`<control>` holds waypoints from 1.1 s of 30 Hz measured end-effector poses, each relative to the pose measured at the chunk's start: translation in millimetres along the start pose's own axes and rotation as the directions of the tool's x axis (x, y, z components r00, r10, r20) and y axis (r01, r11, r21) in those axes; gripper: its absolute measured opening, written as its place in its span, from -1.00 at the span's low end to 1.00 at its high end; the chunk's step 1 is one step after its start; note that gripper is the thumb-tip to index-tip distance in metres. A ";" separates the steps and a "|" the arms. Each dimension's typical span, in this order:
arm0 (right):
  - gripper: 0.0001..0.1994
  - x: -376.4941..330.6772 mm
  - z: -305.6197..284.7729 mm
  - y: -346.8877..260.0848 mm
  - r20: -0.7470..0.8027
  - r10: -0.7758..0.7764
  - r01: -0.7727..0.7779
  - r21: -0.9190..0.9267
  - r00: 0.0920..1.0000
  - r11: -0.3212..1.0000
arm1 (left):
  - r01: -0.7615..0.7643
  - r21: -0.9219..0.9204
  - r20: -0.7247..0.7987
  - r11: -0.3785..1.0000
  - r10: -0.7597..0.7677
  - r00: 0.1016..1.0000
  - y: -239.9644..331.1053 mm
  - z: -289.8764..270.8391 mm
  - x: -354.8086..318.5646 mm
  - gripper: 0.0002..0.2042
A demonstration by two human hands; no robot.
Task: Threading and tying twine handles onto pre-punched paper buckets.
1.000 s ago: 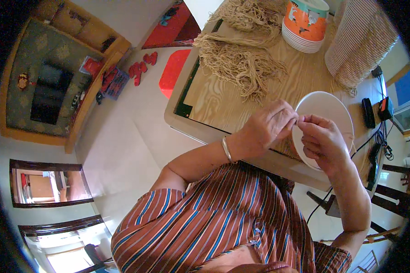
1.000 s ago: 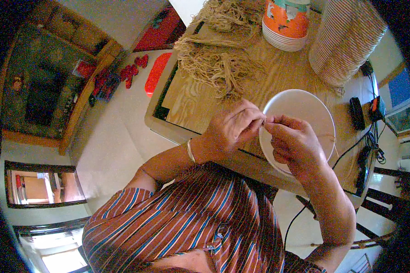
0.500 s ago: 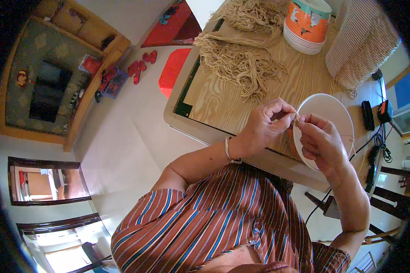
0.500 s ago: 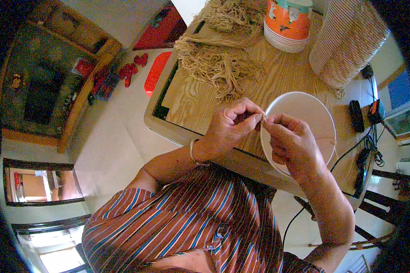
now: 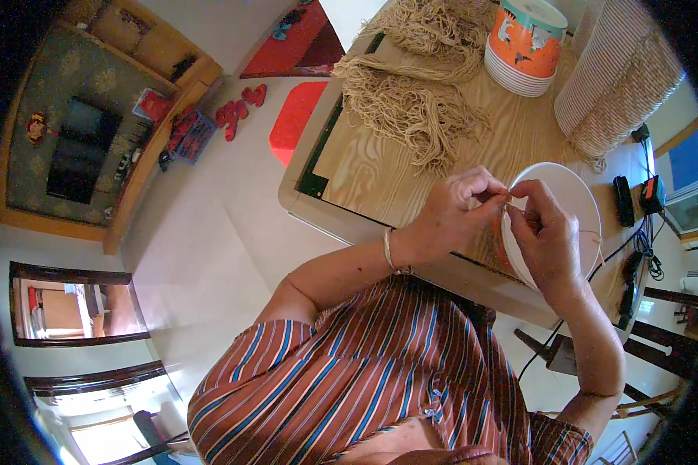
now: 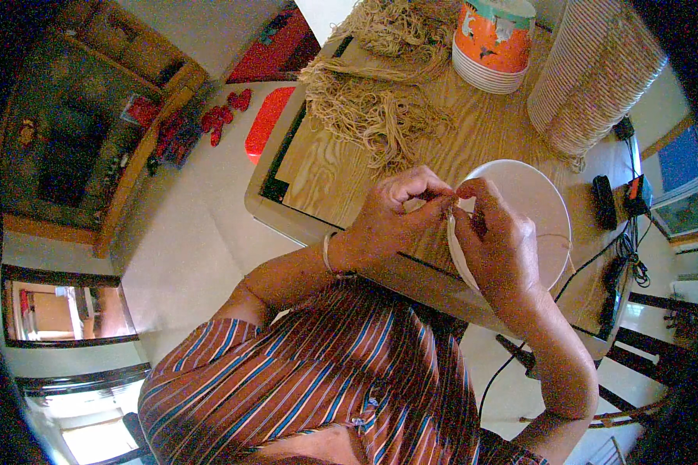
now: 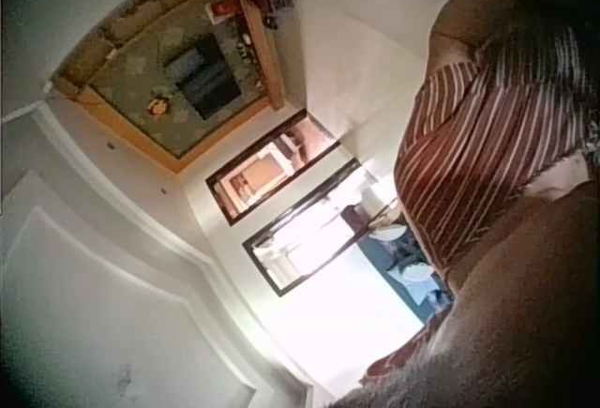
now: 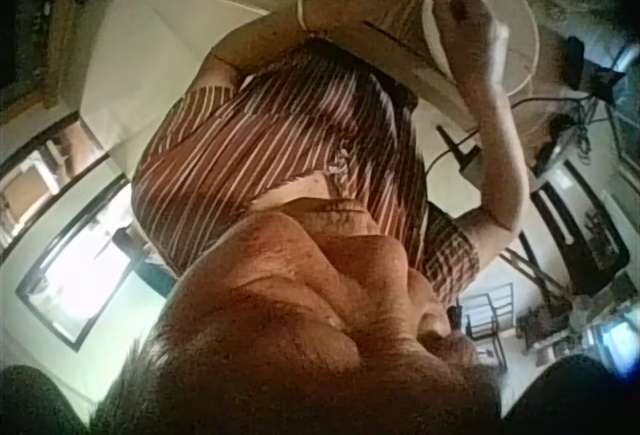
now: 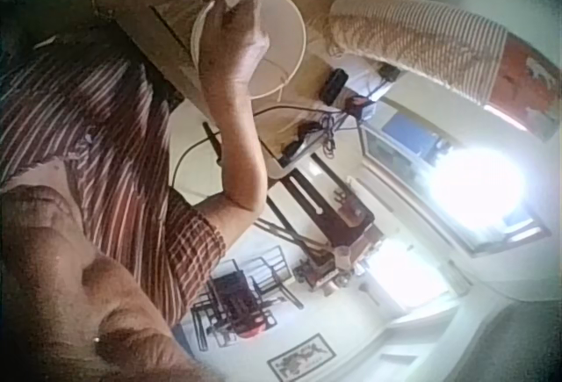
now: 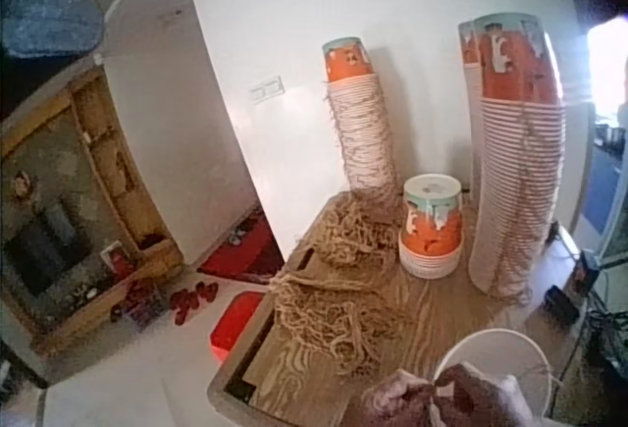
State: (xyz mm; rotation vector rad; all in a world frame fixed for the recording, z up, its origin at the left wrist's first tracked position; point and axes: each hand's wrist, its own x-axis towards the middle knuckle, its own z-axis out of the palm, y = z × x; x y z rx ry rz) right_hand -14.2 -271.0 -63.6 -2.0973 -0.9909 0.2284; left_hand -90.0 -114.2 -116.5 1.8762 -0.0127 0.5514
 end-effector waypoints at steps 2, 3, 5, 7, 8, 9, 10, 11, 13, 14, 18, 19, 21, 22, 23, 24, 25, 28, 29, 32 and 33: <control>-0.86 -0.3 5.3 5.8 -0.033 -0.089 0.087 -0.051 0.996 0.995 | 0.004 0.032 0.003 0.999 -0.004 1.000 -0.2 -1.7 0.5 -0.90; -0.88 -0.8 6.5 8.1 -0.065 -0.174 0.166 -0.108 0.983 0.980 | 0.003 0.042 0.014 0.999 -0.004 1.000 -0.5 -2.1 1.2 -0.90; -0.90 -1.7 5.6 9.3 -0.064 -0.219 0.204 -0.185 0.974 0.961 | 0.000 0.050 0.025 0.999 -0.002 1.000 -0.6 -2.7 2.1 -0.90; -0.92 -1.5 5.7 7.9 -0.055 -0.266 0.244 -0.257 0.962 0.935 | -0.001 0.053 0.023 0.999 0.000 1.000 -0.5 -3.8 1.7 -0.90; -0.93 -1.1 5.5 5.7 -0.055 -0.296 0.269 -0.283 0.954 0.921 | -0.001 0.053 0.021 0.999 0.000 1.000 1.0 -4.3 1.6 -0.90; -0.94 -0.8 5.0 4.6 -0.054 -0.322 0.291 -0.308 0.945 0.906 | -0.006 0.039 0.023 0.999 0.005 1.000 3.5 -4.4 2.1 -0.90; -0.94 -0.4 4.6 4.4 -0.052 -0.322 0.292 -0.308 0.945 0.905 | -0.010 0.024 0.025 1.000 0.009 1.000 5.1 -4.5 2.4 -0.90; -0.94 0.3 4.2 4.5 -0.054 -0.314 0.283 -0.305 0.948 0.909 | -0.008 0.024 0.023 1.000 0.008 1.000 5.2 -4.7 2.7 -0.90; -0.94 0.7 4.1 4.2 -0.056 -0.305 0.275 -0.304 0.951 0.912 | -0.012 0.073 0.032 0.997 0.009 0.999 5.5 -5.3 3.3 -0.89; -0.94 1.6 5.0 4.8 -0.077 -0.201 0.187 -0.162 0.977 0.969 | -0.012 0.073 0.031 0.997 0.009 0.999 5.3 -6.2 3.1 -0.89; -0.98 7.0 5.3 17.2 -0.064 -0.020 0.024 0.065 0.998 0.998 | -0.028 0.033 0.073 0.999 0.025 0.997 -0.3 -9.6 1.3 -0.85; -0.98 8.1 4.9 19.9 -0.040 0.005 0.000 0.121 0.999 0.993 | -0.049 0.006 0.083 0.999 0.048 0.995 -1.6 -10.1 0.6 -0.83; -0.98 11.3 5.5 25.4 -0.023 0.033 -0.028 0.192 0.999 0.981 | -0.011 -0.031 0.104 0.999 0.014 0.994 -3.5 -10.0 -1.2 -0.81; -0.98 12.5 6.0 26.6 -0.005 0.060 -0.057 0.261 0.998 0.964 | 0.028 -0.068 0.128 0.997 -0.019 0.992 -3.9 -9.9 -1.8 -0.79; -0.98 13.1 5.8 26.5 -0.005 0.060 -0.057 0.261 0.998 0.964 | 0.028 -0.068 0.128 0.997 -0.019 0.992 -4.0 -10.0 -2.1 -0.79; -0.98 13.7 4.9 25.6 0.015 0.080 -0.081 0.281 0.997 0.956 | 0.040 -0.080 0.144 0.996 -0.028 0.989 -3.8 -10.3 -2.4 -0.77; -0.98 14.0 4.1 24.8 0.035 0.100 -0.105 0.300 0.994 0.948 | 0.052 -0.092 0.160 0.994 -0.037 0.986 -3.7 -10.6 -2.5 -0.76; -0.98 14.3 3.1 22.1 0.047 0.105 -0.114 0.297 0.993 0.948 | 0.053 -0.071 0.164 0.996 -0.041 0.986 -1.8 -11.5 -1.3 -0.78; -0.98 14.5 2.4 21.2 0.047 0.105 -0.114 0.297 0.993 0.948 | 0.053 -0.071 0.164 0.996 -0.041 0.986 -2.6 -11.8 -0.7 -0.78; -0.98 14.1 0.9 20.1 0.068 0.157 -0.170 0.320 0.985 0.932 | 0.019 -0.042 0.180 0.999 -0.011 0.984 -4.3 -10.7 0.8 -0.80; -0.98 13.6 1.1 20.9 0.076 0.170 -0.186 0.331 0.982 0.925 | 0.042 -0.078 0.174 0.996 -0.028 0.984 -3.9 -9.2 0.8 -0.82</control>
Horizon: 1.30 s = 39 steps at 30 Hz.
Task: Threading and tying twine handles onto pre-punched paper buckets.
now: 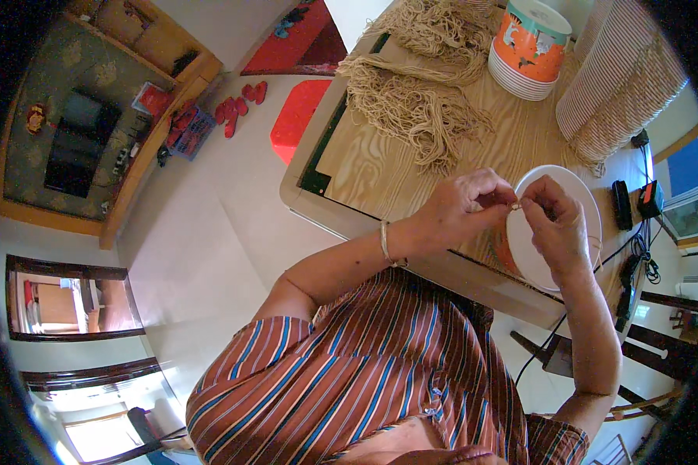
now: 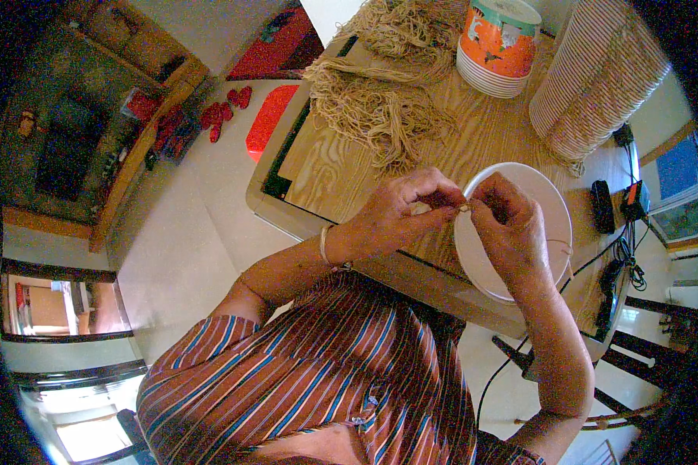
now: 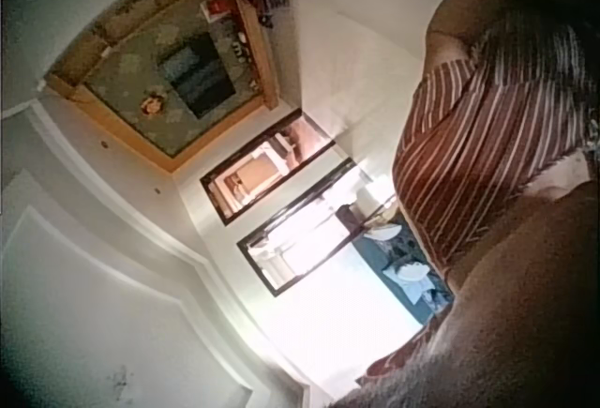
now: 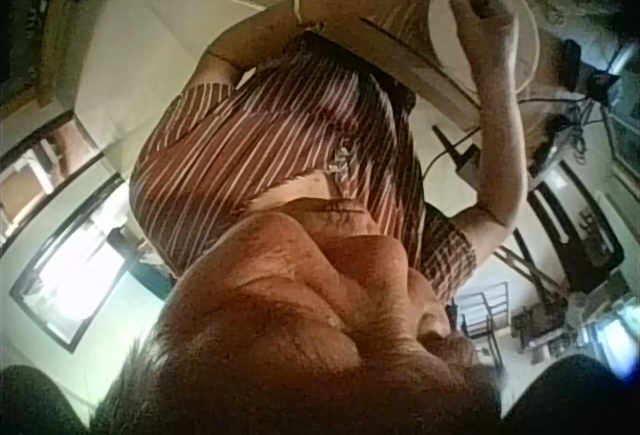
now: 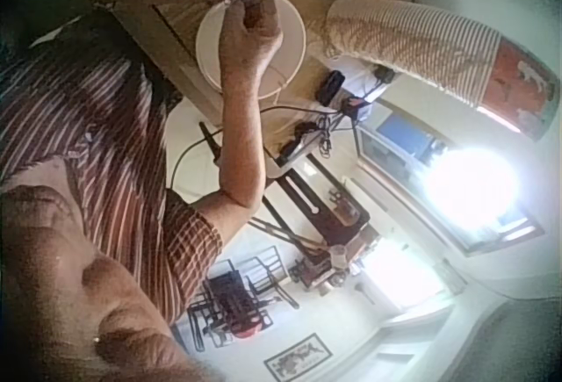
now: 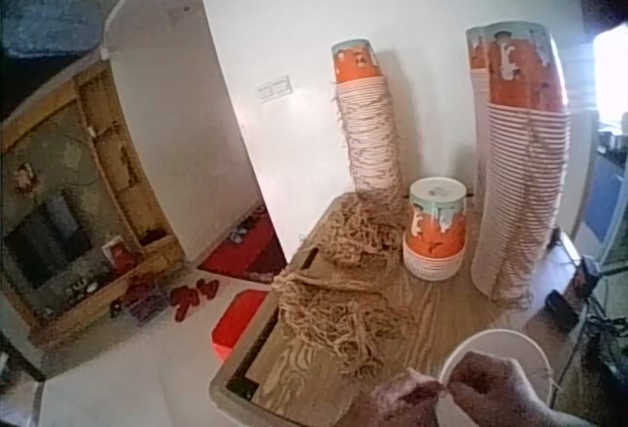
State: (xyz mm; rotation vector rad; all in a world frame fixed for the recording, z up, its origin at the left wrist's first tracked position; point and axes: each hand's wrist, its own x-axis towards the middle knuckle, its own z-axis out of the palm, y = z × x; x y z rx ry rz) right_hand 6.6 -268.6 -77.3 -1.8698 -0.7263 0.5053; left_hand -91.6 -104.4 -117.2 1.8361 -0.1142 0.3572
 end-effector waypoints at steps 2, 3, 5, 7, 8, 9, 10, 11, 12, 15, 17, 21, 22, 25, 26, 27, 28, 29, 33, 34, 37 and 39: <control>-0.98 -0.7 -0.4 0.7 0.001 0.016 -0.016 0.014 1.000 1.000 | 0.016 -0.039 -0.005 0.999 -0.017 1.000 1.3 0.7 1.4 -0.84; -0.98 -0.7 -0.5 0.7 0.011 0.004 -0.005 0.018 1.000 1.000 | 0.044 -0.036 0.005 0.998 -0.044 0.999 2.2 -0.2 2.7 -0.84; -0.98 -0.6 0.0 1.4 0.021 -0.007 0.006 0.023 1.000 1.000 | 0.074 -0.031 0.016 0.997 -0.073 0.997 3.2 -0.3 3.9 -0.84; -0.98 -0.6 0.4 1.4 0.028 -0.005 0.003 0.037 1.000 0.999 | 0.089 -0.022 -0.006 0.996 -0.089 0.996 4.1 0.8 5.0 -0.85; -0.98 -0.5 0.4 1.2 0.028 -0.005 0.004 0.038 1.000 0.999 | 0.089 -0.021 -0.006 0.996 -0.090 0.996 3.2 1.6 5.7 -0.85; -0.98 -1.0 0.1 0.9 0.026 0.018 -0.019 0.046 0.999 0.999 | 0.107 -0.068 0.000 0.992 -0.107 0.994 1.4 2.8 6.7 -0.85; -0.98 -1.5 -0.2 0.5 0.025 0.041 -0.042 0.053 0.999 0.998 | 0.125 -0.115 0.006 0.985 -0.125 0.992 0.5 3.4 7.2 -0.85; -0.98 -2.2 -0.3 -0.1 0.022 0.041 -0.042 0.054 0.999 0.998 | 0.124 -0.115 0.009 0.986 -0.124 0.992 0.8 3.5 7.4 -0.85; -0.98 -2.1 -0.1 -0.3 0.023 0.028 -0.029 0.043 0.999 0.999 | 0.173 -0.156 0.019 0.973 -0.172 0.985 1.0 3.4 7.3 -0.85; -0.97 -2.0 -0.4 -0.2 0.031 0.025 -0.026 0.057 0.999 0.998 | 0.209 -0.261 0.040 0.942 -0.206 0.978 -4.2 3.5 5.2 -0.83; -0.97 -2.7 -0.9 -1.9 0.037 0.035 -0.038 0.081 0.999 0.996 | 0.197 -0.327 0.047 0.924 -0.192 0.980 -12.7 3.6 1.1 -0.81; -0.96 -2.5 -0.4 0.6 0.042 0.073 -0.077 0.113 0.996 0.991 | 0.158 -0.291 0.038 0.944 -0.153 0.987 -22.3 6.4 -7.4 -0.79; -0.96 -2.2 -0.1 2.7 0.038 0.035 -0.039 0.123 0.999 0.992 | 0.148 -0.268 0.030 0.952 -0.145 0.989 -22.1 7.2 -8.0 -0.80; -0.95 -3.3 -0.9 -4.2 0.062 0.156 -0.163 0.134 0.986 0.978 | 0.176 -0.186 0.015 0.967 -0.176 0.984 -13.4 6.9 -5.8 -0.82; -0.95 -2.8 -0.4 -3.0 0.063 0.156 -0.163 0.133 0.986 0.978 | 0.176 -0.186 0.013 0.967 -0.177 0.984 -14.0 7.1 -5.8 -0.82; -0.95 -2.7 0.3 -1.3 0.062 0.160 -0.168 0.147 0.985 0.975 | 0.154 -0.166 0.014 0.974 -0.154 0.988 -14.3 7.8 -5.7 -0.82; -0.95 -2.7 0.6 -0.6 0.061 0.165 -0.173 0.161 0.984 0.972 | 0.132 -0.145 0.015 0.980 -0.132 0.991 -14.7 8.2 -5.6 -0.83; -0.95 -3.0 0.5 -1.9 0.061 0.165 -0.173 0.160 0.984 0.972 | 0.132 -0.146 0.014 0.981 -0.131 0.991 -15.1 8.3 -5.6 -0.83; -0.95 -2.6 1.5 4.2 0.060 0.134 -0.142 0.143 0.989 0.980 | 0.074 -0.081 0.000 0.994 -0.074 0.997 -14.3 8.7 -5.1 -0.85; -0.94 -2.4 1.7 6.4 0.049 0.077 -0.083 0.120 0.996 0.989 | 0.055 -0.077 -0.005 0.995 -0.056 0.998 -13.3 9.4 -4.9 -0.85; -0.93 -4.6 0.5 -6.8 0.077 0.234 -0.243 0.140 0.969 0.960 | 0.101 -0.091 -0.013 0.991 -0.103 0.995 -13.9 11.3 -5.8 -0.87; -0.92 -5.2 -4.9 -10.7 0.138 0.213 -0.241 0.232 0.967 0.942 | 0.058 -0.044 -0.033 0.997 -0.059 0.998 -18.7 12.1 -7.7 -0.88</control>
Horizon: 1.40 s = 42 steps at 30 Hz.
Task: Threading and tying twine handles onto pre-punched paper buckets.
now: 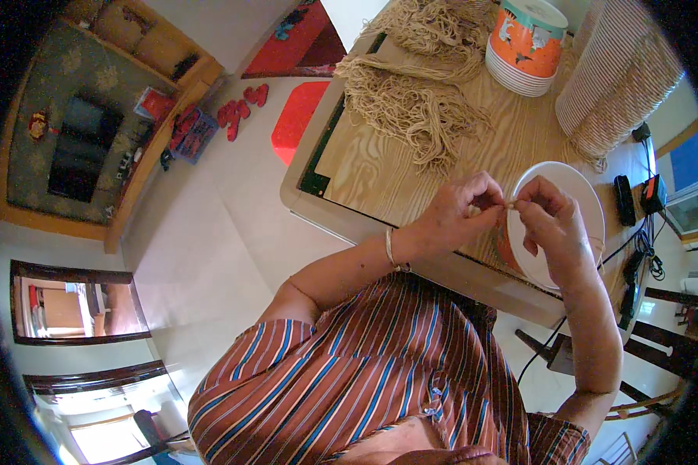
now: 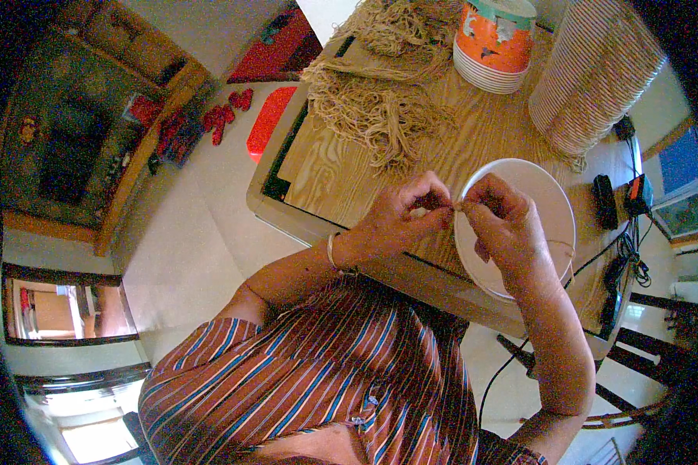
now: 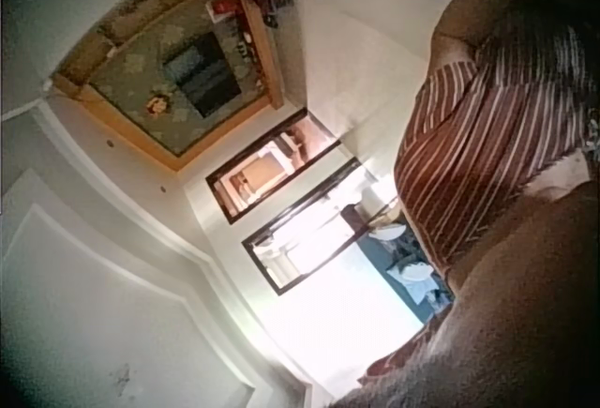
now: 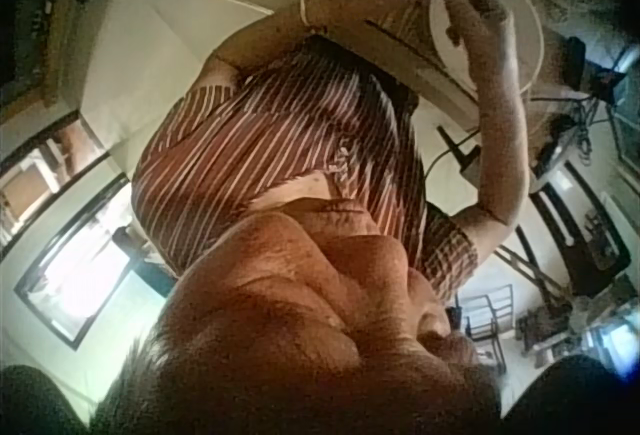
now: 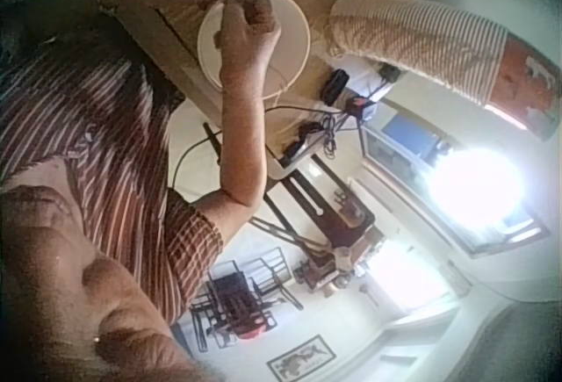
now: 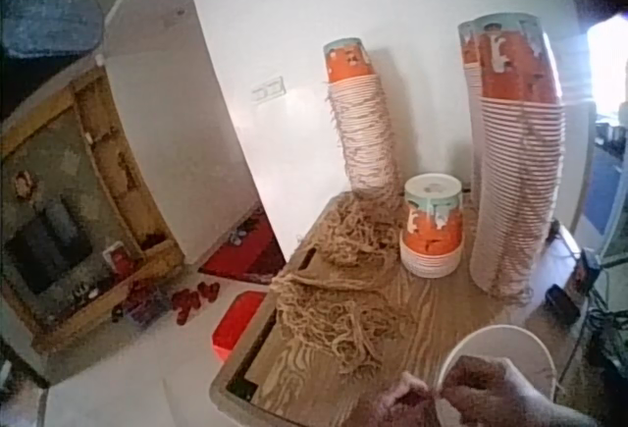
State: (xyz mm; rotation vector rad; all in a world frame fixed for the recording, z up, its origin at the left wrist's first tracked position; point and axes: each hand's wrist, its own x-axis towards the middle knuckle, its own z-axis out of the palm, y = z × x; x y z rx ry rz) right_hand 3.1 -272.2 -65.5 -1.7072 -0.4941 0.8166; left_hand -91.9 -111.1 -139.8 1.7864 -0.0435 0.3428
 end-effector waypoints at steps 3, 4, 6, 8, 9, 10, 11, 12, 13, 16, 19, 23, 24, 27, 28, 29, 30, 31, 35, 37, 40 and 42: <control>-0.91 1.1 -6.6 3.2 0.084 -0.025 0.012 0.151 0.996 0.988 | -0.176 0.271 -0.034 0.946 0.192 0.981 -1.8 2.1 -4.0 -0.87; -0.91 0.9 -8.3 4.5 0.100 -0.040 0.019 0.208 0.994 0.978 | -0.288 0.480 -0.016 0.829 0.337 0.941 -1.4 3.9 -5.6 -0.86; -0.90 0.5 -8.0 6.1 0.094 -0.039 0.017 0.225 0.995 0.974 | -0.341 0.521 -0.035 0.783 0.418 0.908 -5.3 10.4 -9.1 -0.83; -0.90 0.5 -7.4 5.9 0.090 -0.038 0.015 0.241 0.995 0.970 | -0.387 0.562 -0.051 0.731 0.498 0.866 -7.1 13.6 -11.0 -0.81; -0.91 1.3 -6.0 4.9 0.069 -0.044 0.030 0.196 0.997 0.980 | -0.318 0.505 -0.113 0.802 0.427 0.897 -6.8 13.7 -12.5 -0.81; -0.92 2.0 -5.0 4.1 0.048 -0.052 0.044 0.150 0.997 0.988 | -0.247 0.441 -0.170 0.863 0.351 0.921 -6.5 13.4 -13.5 -0.81; -0.92 2.6 -4.6 3.7 0.052 -0.054 0.045 0.151 0.997 0.987 | -0.245 0.444 -0.172 0.862 0.350 0.921 -5.0 11.6 -13.8 -0.81; -0.93 2.0 -5.1 3.4 0.045 -0.038 0.031 0.145 0.998 0.989 | -0.236 0.359 -0.174 0.903 0.313 0.934 -2.9 9.6 -12.9 -0.81; -0.94 1.3 -5.7 3.3 0.039 -0.022 0.016 0.139 0.999 0.990 | -0.224 0.271 -0.172 0.936 0.276 0.946 -1.7 8.5 -11.8 -0.81; -0.94 0.0 -7.1 5.8 0.031 -0.047 0.044 0.075 0.998 0.996 | -0.194 0.124 -0.144 0.973 0.212 0.967 -2.6 8.1 -10.7 -0.84; -0.94 -0.6 -4.8 2.7 0.051 -0.049 0.046 0.060 0.997 0.997 | -0.129 0.078 -0.122 0.989 0.138 0.983 2.2 5.9 -11.0 -0.85; -0.94 -3.1 -2.2 -1.1 0.046 -0.050 0.046 0.081 0.998 0.996 | -0.064 -0.038 -0.142 0.997 0.058 0.988 5.3 6.7 -10.9 -0.84; -0.94 -2.8 -2.8 -0.7 0.051 -0.055 0.051 0.073 0.997 0.996 | -0.068 -0.002 -0.104 0.998 0.067 0.992 8.5 4.4 -10.2 -0.83; -0.94 -2.0 -2.3 -0.2 0.055 -0.058 0.055 0.053 0.997 0.997 | -0.070 0.052 -0.061 0.996 0.073 0.996 13.5 2.4 -8.4 -0.84; -0.94 -1.6 -1.5 -0.2 0.055 -0.057 0.055 0.040 0.997 0.998 | -0.066 0.072 -0.055 0.995 0.070 0.996 13.9 2.0 -8.3 -0.85; -0.94 -1.3 -0.5 -0.3 0.057 -0.057 0.055 0.039 0.997 0.998 | -0.065 0.072 -0.056 0.995 0.070 0.996 13.6 1.8 -7.8 -0.85; -0.94 -1.1 0.6 -0.8 0.065 -0.055 0.052 0.044 0.996 0.998 | -0.076 0.079 -0.050 0.994 0.080 0.996 13.3 1.6 -6.9 -0.85; -0.93 -0.8 1.3 -1.0 0.074 -0.054 0.050 0.048 0.996 0.998 | -0.087 0.086 -0.045 0.993 0.091 0.995 13.1 1.6 -6.3 -0.86; -0.93 -0.5 1.8 -0.6 0.078 -0.067 0.064 0.037 0.995 0.997 | -0.112 0.091 -0.049 0.989 0.117 0.992 8.9 2.5 -5.1 -0.88; -0.93 -0.2 1.8 -0.9 0.084 -0.045 0.041 0.056 0.995 0.998 | -0.111 0.114 -0.057 0.987 0.118 0.991 6.8 3.6 -4.4 -0.90; -0.93 0.1 1.4 -0.6 0.099 -0.050 0.043 0.079 0.994 0.996 | -0.136 0.136 -0.063 0.981 0.145 0.987 3.3 3.2 -4.7 -0.90; -0.93 0.4 1.0 0.1 0.098 -0.057 0.048 0.087 0.994 0.995 | -0.126 0.128 -0.072 0.984 0.136 0.988 2.3 3.2 -6.1 -0.89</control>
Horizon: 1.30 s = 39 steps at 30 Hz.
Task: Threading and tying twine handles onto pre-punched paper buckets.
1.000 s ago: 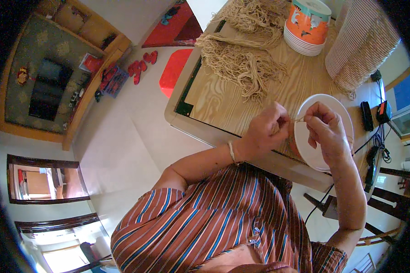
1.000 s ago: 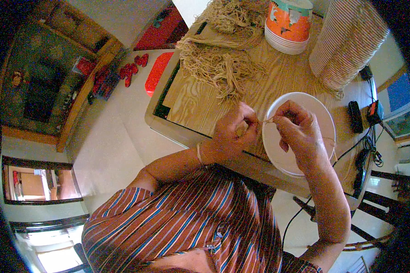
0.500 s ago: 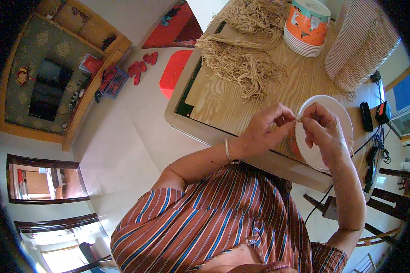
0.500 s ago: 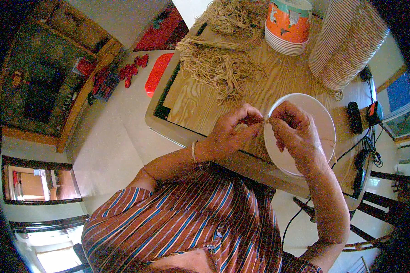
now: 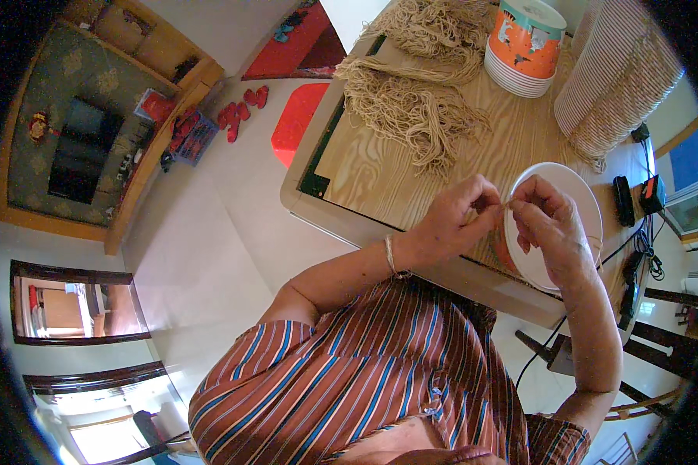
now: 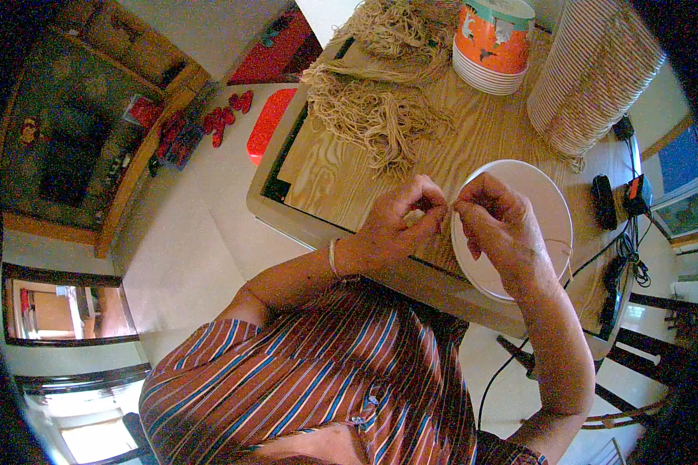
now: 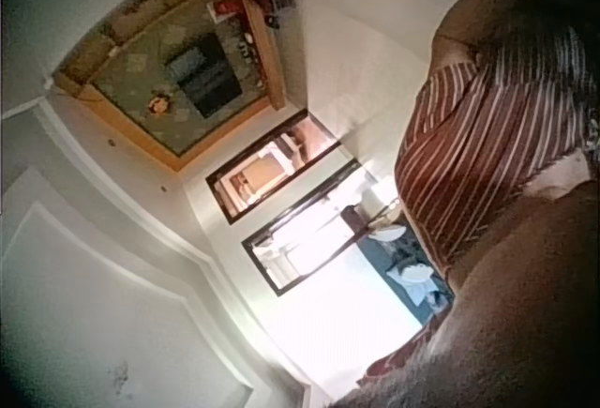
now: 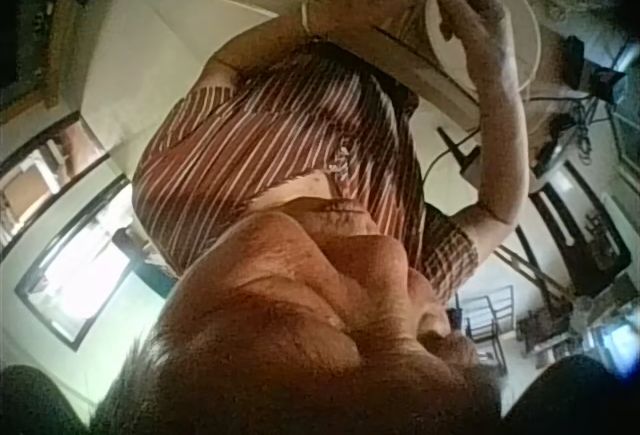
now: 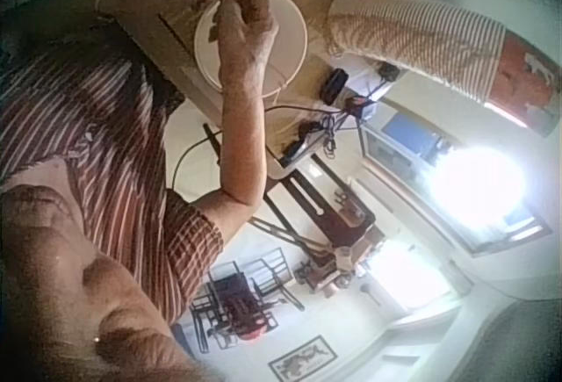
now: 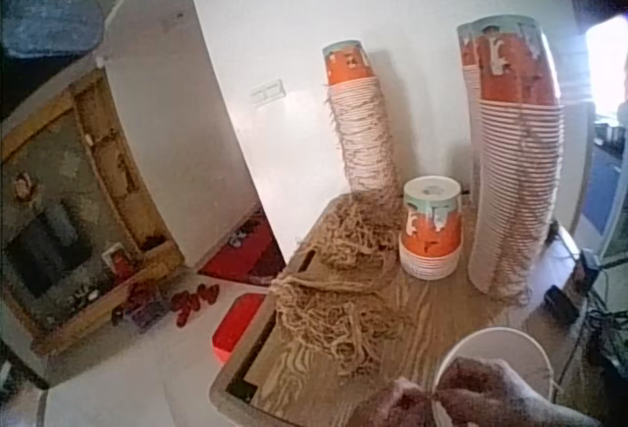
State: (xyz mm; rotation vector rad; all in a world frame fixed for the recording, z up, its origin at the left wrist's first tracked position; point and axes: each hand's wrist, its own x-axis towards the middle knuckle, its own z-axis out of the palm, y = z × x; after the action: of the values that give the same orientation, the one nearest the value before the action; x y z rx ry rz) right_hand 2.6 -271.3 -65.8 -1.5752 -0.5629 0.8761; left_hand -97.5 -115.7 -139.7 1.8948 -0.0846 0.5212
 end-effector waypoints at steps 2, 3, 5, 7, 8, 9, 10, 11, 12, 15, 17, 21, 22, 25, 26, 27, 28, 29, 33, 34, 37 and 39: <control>-0.93 0.1 -0.2 -0.6 -0.001 -0.007 0.007 0.007 1.000 1.000 | 0.010 -0.007 -0.007 1.000 -0.010 1.000 2.7 0.5 -1.2 -0.88; -0.93 0.3 -0.1 -1.5 -0.001 0.002 -0.002 -0.007 1.000 1.000 | 0.041 -0.059 -0.030 0.997 -0.043 0.999 7.0 1.0 -1.3 -0.86; -0.93 1.1 0.4 -2.2 0.000 0.011 -0.011 -0.022 1.000 1.000 | 0.070 -0.111 -0.052 0.991 -0.076 0.996 8.4 1.1 -1.2 -0.83; -0.93 1.4 1.4 -2.8 -0.010 0.007 -0.007 -0.033 1.000 0.999 | 0.030 -0.019 -0.043 0.999 -0.031 0.999 7.5 0.9 -2.0 -0.83; -0.93 1.8 1.9 -2.8 -0.008 0.006 -0.007 -0.033 1.000 0.999 | 0.030 -0.018 -0.044 0.999 -0.031 0.999 7.8 1.1 -2.0 -0.83; -0.93 2.4 2.2 -2.5 -0.006 0.008 -0.008 -0.030 1.000 1.000 | 0.018 0.016 -0.048 1.000 -0.017 0.999 8.2 1.8 -1.5 -0.85; -0.93 2.7 2.5 -2.1 -0.005 0.010 -0.010 -0.028 1.000 1.000 | 0.006 0.050 -0.051 0.999 -0.004 0.999 8.6 2.2 -1.1 -0.86; -0.93 3.0 2.9 -1.5 -0.006 0.010 -0.010 -0.028 1.000 1.000 | 0.006 0.049 -0.051 0.999 -0.003 0.999 8.7 2.1 -0.4 -0.86; -0.94 3.6 3.4 -1.0 -0.010 0.014 -0.014 -0.037 1.000 0.999 | -0.004 0.075 -0.054 0.997 0.008 0.998 8.6 1.5 0.5 -0.87; -0.94 3.7 4.4 -2.1 -0.017 0.017 -0.018 -0.037 1.000 0.999 | -0.004 0.072 -0.070 0.997 0.009 0.998 7.3 2.8 0.8 -0.89; -0.94 3.4 4.1 -3.0 -0.018 0.018 -0.018 -0.028 1.000 0.999 | 0.006 0.046 -0.083 0.999 -0.002 0.997 5.2 2.6 -0.2 -0.90; -0.93 1.9 3.3 -1.7 -0.038 -0.066 0.064 -0.031 0.997 0.997 | -0.123 0.293 -0.063 0.948 0.148 0.987 -0.5 4.6 -2.8 -0.91; -0.92 2.2 3.9 -0.7 -0.050 -0.102 0.099 -0.068 0.993 0.993 | -0.168 0.384 -0.060 0.908 0.206 0.977 -1.1 6.0 -4.2 -0.92; -0.92 2.5 5.4 2.8 -0.089 -0.090 0.082 -0.095 0.992 0.992 | -0.049 0.234 -0.087 0.971 0.071 0.994 7.4 11.8 -12.1 -0.90; -0.93 5.5 4.7 4.6 -0.036 -0.133 0.125 -0.170 0.990 0.978 | -0.050 0.232 -0.084 0.971 0.072 0.994 7.2 11.3 -11.0 -0.90; -0.93 7.5 4.5 3.5 -0.039 -0.133 0.124 -0.171 0.990 0.977 | -0.053 0.240 -0.127 0.969 0.086 0.988 6.3 10.0 -8.1 -0.89; -0.94 9.0 5.1 1.9 -0.035 -0.128 0.122 -0.132 0.991 0.984 | -0.056 0.249 -0.169 0.967 0.100 0.981 5.5 8.8 -5.8 -0.87; -0.95 9.3 5.3 0.7 -0.030 -0.124 0.121 -0.093 0.992 0.988 | -0.058 0.247 -0.167 0.967 0.102 0.981 5.0 7.0 -5.0 -0.87; -0.87 2.6 -2.9 -14.4 -0.048 -0.116 0.111 -0.089 0.992 0.990 | 0.010 0.171 -0.079 0.985 0.003 0.997 4.3 2.6 -7.0 -0.84; -0.87 2.7 -2.4 -14.2 -0.047 -0.116 0.111 -0.087 0.992 0.990 | 0.066 0.101 -0.081 0.993 -0.058 0.995 5.1 3.2 -8.3 -0.83; -0.86 2.6 -2.1 -13.0 -0.045 -0.102 0.097 -0.095 0.994 0.991 | 0.239 -0.010 -0.114 0.971 -0.239 0.964 17.4 -3.1 -6.0 -0.82; -0.85 2.7 -2.5 -11.1 -0.039 -0.120 0.114 -0.124 0.992 0.986 | 0.186 -0.048 -0.096 0.981 -0.189 0.977 18.2 -4.6 -1.1 -0.82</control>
State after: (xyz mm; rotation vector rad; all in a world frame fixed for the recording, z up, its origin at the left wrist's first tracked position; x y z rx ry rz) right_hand 7.5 -268.5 -55.5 -1.6508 -0.6792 0.7265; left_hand -105.4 -118.7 -122.9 1.8136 0.1477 0.4806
